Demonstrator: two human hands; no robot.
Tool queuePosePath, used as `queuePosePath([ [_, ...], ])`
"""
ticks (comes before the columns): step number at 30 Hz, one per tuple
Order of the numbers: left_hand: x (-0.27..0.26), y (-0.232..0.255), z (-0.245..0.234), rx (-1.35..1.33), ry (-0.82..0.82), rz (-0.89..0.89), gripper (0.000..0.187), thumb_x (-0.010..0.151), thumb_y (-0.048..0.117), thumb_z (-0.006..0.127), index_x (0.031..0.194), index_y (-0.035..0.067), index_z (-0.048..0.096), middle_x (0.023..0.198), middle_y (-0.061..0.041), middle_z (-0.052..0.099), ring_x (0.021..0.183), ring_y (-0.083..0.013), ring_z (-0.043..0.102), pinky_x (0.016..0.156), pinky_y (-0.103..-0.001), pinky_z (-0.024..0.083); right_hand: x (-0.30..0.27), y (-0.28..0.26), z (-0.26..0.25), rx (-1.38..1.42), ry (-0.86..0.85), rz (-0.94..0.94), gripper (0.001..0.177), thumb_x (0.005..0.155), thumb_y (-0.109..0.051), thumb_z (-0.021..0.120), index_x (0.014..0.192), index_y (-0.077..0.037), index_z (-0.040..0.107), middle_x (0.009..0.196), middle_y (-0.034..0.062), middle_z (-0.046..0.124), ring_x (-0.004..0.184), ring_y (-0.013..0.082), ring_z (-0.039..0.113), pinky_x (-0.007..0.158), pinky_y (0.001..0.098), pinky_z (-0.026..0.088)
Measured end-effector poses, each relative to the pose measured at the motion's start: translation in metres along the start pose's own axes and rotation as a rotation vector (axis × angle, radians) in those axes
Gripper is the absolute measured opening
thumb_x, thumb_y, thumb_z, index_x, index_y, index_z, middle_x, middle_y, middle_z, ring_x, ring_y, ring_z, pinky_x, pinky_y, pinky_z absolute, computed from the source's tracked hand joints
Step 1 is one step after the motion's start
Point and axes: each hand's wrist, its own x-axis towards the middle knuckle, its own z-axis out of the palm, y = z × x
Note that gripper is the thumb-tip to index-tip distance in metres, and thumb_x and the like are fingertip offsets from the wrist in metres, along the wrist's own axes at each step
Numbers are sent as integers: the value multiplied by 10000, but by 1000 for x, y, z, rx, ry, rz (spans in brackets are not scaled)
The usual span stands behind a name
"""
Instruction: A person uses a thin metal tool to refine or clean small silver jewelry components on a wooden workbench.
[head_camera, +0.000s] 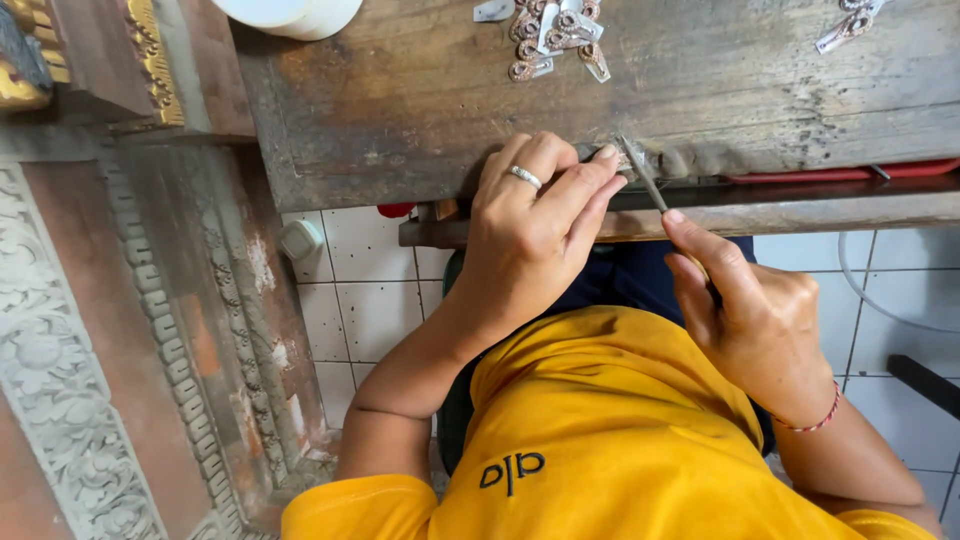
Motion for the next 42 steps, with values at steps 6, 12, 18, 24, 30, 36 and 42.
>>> queuePosePath([
  [6,6,8,0,-63,5,19,75,1015,-65,614,966,-76,670,798,-120,509,706,-299,457,698,-428,445,-8,0,-3,-123,39,34,321,1149,-85,691,1465,-30,703,804,-25,671,452,129,433,471,337,348],
  [12,5,12,3,-30,0,0,86,1008,-73,609,924,-58,624,804,-135,518,712,-324,486,708,-431,456,-16,-8,-12,-172,17,-19,329,1116,-115,675,1441,-67,694,1190,53,834,517,136,575,485,304,399],
  [18,10,12,1,-69,-10,-10,142,996,-110,601,865,-55,593,775,-122,479,686,-300,452,685,-415,442,-21,-13,-8,-147,-37,29,338,1114,-136,689,1451,-108,708,594,-50,520,449,124,422,470,321,330],
  [24,10,11,1,-60,-68,-5,117,984,-125,575,895,-50,583,826,-127,492,731,-307,430,680,-418,418,8,-13,6,-217,47,-21,327,1146,-112,687,1471,-96,714,698,-48,621,477,121,449,478,311,316],
  [30,13,15,1,-15,-37,-8,189,1008,-98,545,831,-32,540,785,-131,449,706,-324,419,666,-439,392,5,-12,-1,-148,102,7,303,1169,-92,648,1456,-23,717,935,-15,773,482,140,480,489,318,338],
  [36,13,16,1,-46,-46,-13,186,990,-140,549,832,-42,538,782,-133,441,702,-318,414,661,-427,390,-20,-9,-1,-154,42,27,293,1131,-119,663,1415,-72,722,1059,-40,817,525,125,559,489,301,368],
  [42,12,14,0,-62,-70,-25,163,990,-138,561,855,-47,550,798,-137,451,717,-327,429,676,-431,407,-24,-9,-2,-134,1,28,325,1114,-128,697,1436,-89,717,733,-42,672,482,144,502,477,327,349],
])
